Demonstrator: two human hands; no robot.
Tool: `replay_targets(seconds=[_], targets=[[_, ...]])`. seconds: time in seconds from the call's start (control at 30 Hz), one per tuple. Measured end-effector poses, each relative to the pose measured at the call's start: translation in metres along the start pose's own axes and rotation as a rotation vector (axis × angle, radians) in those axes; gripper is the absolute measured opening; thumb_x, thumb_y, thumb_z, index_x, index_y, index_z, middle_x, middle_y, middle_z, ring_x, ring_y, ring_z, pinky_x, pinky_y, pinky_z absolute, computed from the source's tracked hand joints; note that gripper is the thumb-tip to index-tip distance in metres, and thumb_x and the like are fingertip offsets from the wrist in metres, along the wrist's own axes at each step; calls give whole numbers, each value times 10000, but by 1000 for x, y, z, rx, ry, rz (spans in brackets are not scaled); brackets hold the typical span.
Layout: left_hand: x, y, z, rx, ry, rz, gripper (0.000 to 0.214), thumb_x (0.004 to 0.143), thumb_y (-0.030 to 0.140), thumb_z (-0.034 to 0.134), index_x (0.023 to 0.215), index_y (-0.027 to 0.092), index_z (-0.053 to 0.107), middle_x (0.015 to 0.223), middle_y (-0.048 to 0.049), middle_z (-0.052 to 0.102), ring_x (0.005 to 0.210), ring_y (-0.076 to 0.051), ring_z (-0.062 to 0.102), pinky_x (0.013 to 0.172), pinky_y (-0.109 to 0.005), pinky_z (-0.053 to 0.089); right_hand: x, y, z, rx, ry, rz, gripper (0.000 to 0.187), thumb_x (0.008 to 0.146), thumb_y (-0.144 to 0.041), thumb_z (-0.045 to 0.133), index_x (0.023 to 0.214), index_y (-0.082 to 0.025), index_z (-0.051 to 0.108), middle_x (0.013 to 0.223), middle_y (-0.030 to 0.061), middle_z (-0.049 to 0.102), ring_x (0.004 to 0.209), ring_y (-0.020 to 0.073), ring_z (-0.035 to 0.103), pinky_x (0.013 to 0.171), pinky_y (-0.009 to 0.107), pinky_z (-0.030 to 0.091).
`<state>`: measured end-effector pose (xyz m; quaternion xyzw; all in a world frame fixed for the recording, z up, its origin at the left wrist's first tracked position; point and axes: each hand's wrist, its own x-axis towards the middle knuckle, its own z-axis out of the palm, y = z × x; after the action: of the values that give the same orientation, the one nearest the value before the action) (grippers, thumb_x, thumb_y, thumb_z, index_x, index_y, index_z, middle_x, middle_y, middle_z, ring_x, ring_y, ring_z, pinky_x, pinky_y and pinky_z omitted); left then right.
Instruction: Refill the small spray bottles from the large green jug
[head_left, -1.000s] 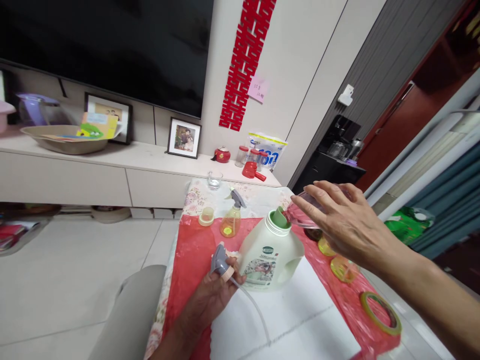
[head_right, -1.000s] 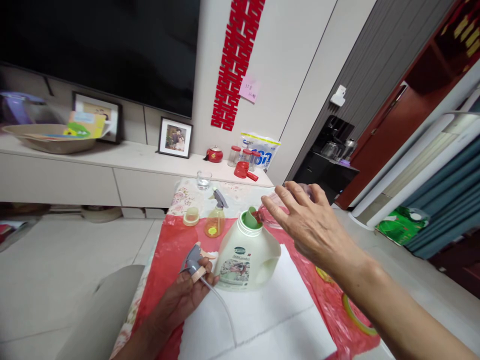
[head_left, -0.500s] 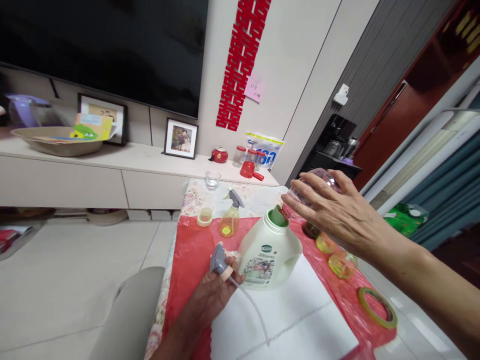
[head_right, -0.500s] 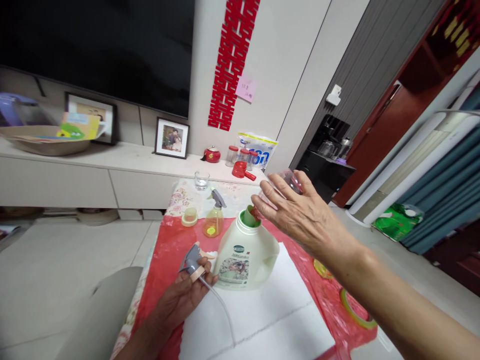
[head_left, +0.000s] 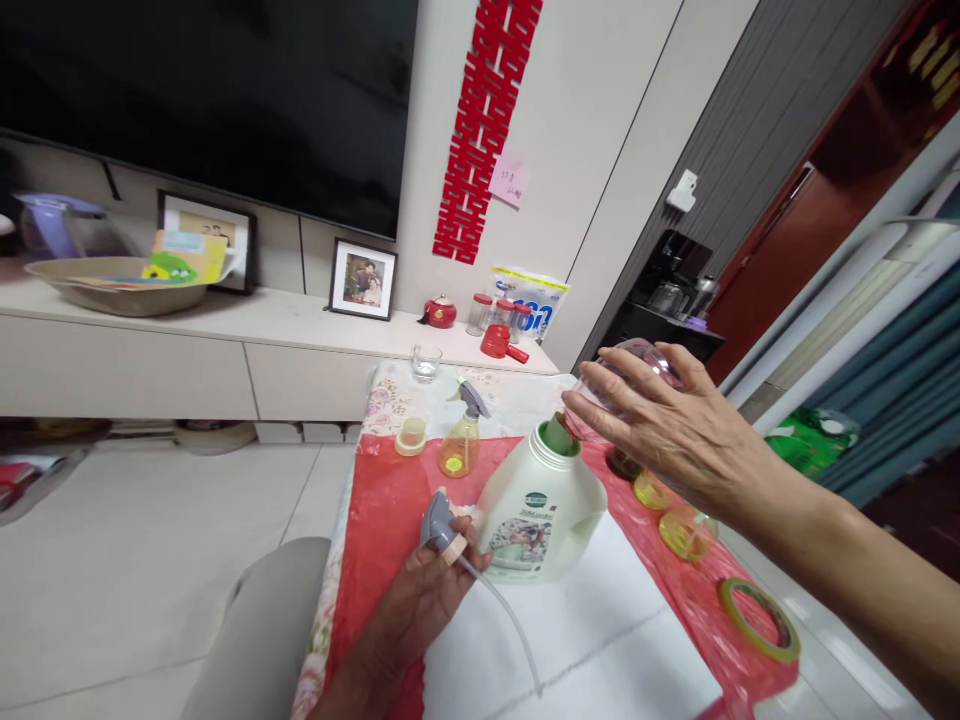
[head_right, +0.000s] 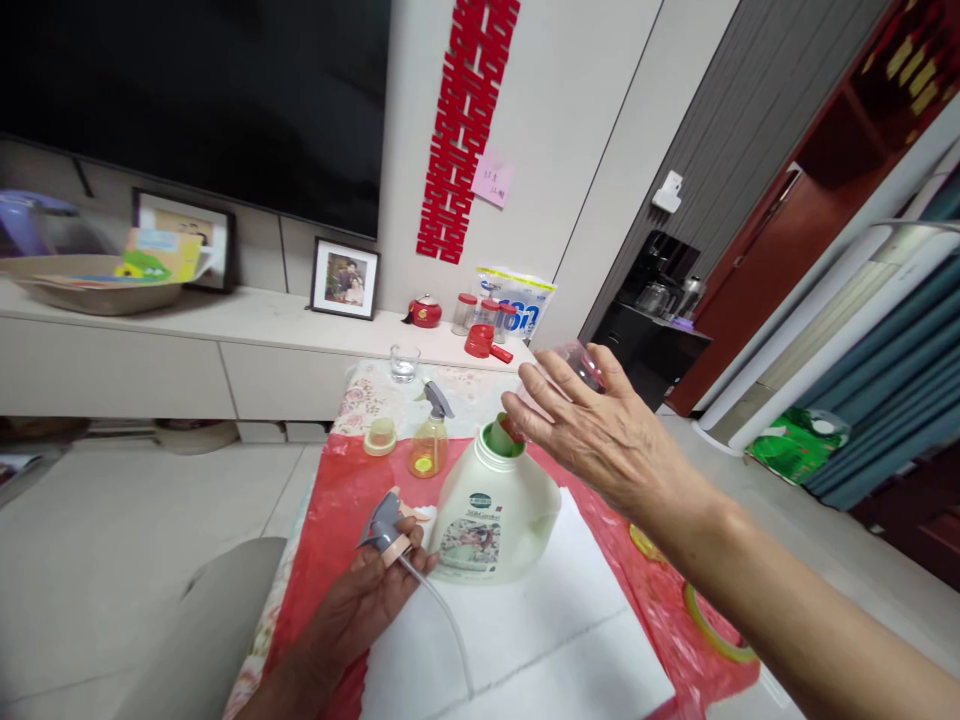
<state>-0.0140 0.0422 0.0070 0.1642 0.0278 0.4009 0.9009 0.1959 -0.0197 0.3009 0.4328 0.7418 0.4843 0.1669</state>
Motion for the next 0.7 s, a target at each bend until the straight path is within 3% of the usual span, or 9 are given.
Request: replay_targets(seconds=[0.13,0.2,0.3,0.37,0.47,0.57,0.7], targets=[[1,1,0,20,-24,26,315,758,248,834,1050,248,715,1044,-4,696,912,-139,682,1002,-339,483,-24,-4,11,105,-45,225,521,888,-82,428,1374,-260,491,1389,100,494,1297,359,413,935,564,416],[1,2,2,13,-12,63,298,771,248,820,1047,244,709,1044,-2,697,907,-137,684,987,-325,494,-46,-9,17,214,-19,370,561,862,-180,508,1416,-247,452,1365,113,505,1268,388,431,915,569,441],[2,6,10,-56,96,133,276,823,189,754,1086,239,688,1033,-8,715,946,-138,689,1009,-322,500,-82,-28,19,528,-49,481,625,898,-378,550,1483,-243,377,1360,118,504,1165,302,536,894,456,518],[2,13,19,-121,229,165,272,884,133,656,1135,237,668,987,-13,731,948,-136,700,1028,-333,506,-104,-48,17,701,-68,549,629,920,-490,543,1491,-281,377,1394,99,479,1161,262,559,853,388,554],[2,26,37,-162,409,267,347,965,74,486,1253,222,611,989,-32,740,940,-121,710,1048,-347,508,-127,-89,12,820,-94,577,639,923,-531,531,1495,-286,384,1417,96,453,1226,272,531,856,395,571],[1,36,54,-168,502,333,346,1000,85,421,1258,217,609,969,-37,746,923,-117,718,1024,-334,533,-137,-132,10,826,-154,582,656,919,-451,543,1518,-269,350,1408,109,457,1234,289,520,873,427,566],[-3,37,67,-143,524,360,340,1002,76,411,1218,221,631,939,-31,746,901,-113,724,975,-311,566,-133,-174,9,892,-177,641,678,918,-399,540,1540,-268,302,1411,121,440,1235,290,509,904,461,551]])
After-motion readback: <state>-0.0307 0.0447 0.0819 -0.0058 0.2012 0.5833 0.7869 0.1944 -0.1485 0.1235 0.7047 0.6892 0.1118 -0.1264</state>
